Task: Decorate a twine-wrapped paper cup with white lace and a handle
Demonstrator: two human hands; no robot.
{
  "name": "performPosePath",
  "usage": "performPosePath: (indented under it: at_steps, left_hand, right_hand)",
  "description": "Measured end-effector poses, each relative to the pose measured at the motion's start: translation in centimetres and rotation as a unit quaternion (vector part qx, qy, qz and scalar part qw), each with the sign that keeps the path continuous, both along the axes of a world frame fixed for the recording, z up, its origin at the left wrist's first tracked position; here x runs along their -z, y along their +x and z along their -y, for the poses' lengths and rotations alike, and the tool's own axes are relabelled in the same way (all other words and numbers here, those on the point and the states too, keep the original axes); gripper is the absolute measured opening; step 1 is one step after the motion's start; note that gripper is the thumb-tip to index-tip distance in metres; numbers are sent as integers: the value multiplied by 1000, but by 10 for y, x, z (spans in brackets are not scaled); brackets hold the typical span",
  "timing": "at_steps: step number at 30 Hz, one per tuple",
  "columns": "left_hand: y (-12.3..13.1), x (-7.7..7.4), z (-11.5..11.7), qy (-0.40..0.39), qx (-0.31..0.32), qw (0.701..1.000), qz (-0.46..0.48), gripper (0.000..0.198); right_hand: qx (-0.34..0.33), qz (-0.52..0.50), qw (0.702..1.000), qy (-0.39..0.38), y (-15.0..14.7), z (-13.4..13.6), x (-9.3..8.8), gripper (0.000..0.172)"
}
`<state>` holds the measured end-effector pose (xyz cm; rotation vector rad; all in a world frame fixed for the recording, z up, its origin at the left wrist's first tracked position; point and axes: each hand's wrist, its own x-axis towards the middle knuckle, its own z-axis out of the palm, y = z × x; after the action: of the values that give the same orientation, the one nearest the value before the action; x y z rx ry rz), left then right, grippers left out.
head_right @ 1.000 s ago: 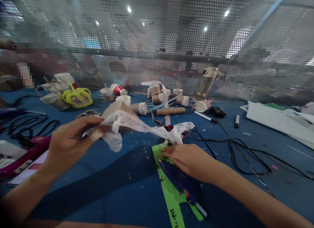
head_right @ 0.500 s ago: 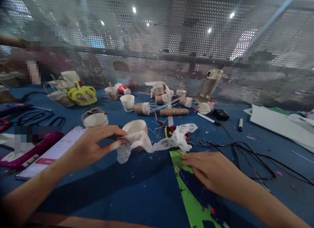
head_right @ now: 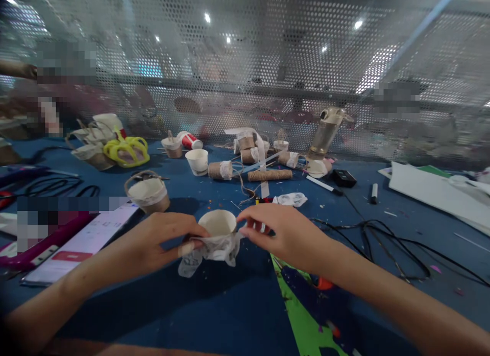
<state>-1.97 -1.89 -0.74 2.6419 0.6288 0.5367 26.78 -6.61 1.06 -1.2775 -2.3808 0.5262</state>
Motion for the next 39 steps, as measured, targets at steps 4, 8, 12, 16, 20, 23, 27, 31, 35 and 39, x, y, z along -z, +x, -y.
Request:
performPosePath:
  at_steps: [4,8,12,16,20,23,27,31,35,39]
  left_hand:
    - [-3,1,1,-10,22,1000,-2,22]
    - [-3,-2,3,-18,27,999,23,14]
    - [-2,-9,5,-48,40,996,70,11]
    - [-4,-17,9,-79,33,992,92,9]
    - [-8,-20,10,-92,35,990,98,7]
    - [-9,-21,8,-88,42,992,84,7]
    - [-7,-20,8,-82,51,993,65,7]
    - [-6,-20,10,-89,72,992,45,9]
    - [-7,-23,11,-86,83,992,37,8]
    - [-9,-25,12,-88,90,992,33,11]
  right_hand:
    - [-71,19,997,33,-20,-4,3,30]
    - [-94,27,993,70,-31,-3,4,15]
    - [-103,-18,991,79,-37,-3,0,9]
    - [-92,-103,990,1,-39,3,-10,3]
    - [-60,-165,978,-112,-37,11,-16,8]
    - [-38,-145,979,-137,-32,11,-13,12]
    - [-34,-61,986,-154,-22,6,-7,19]
    - [-66,24,985,-158,-9,5,-12,25]
    - [-70,28,987,-144,4,4,-20,29]
    - [-76,19,991,-112,15,-1,-21,27]
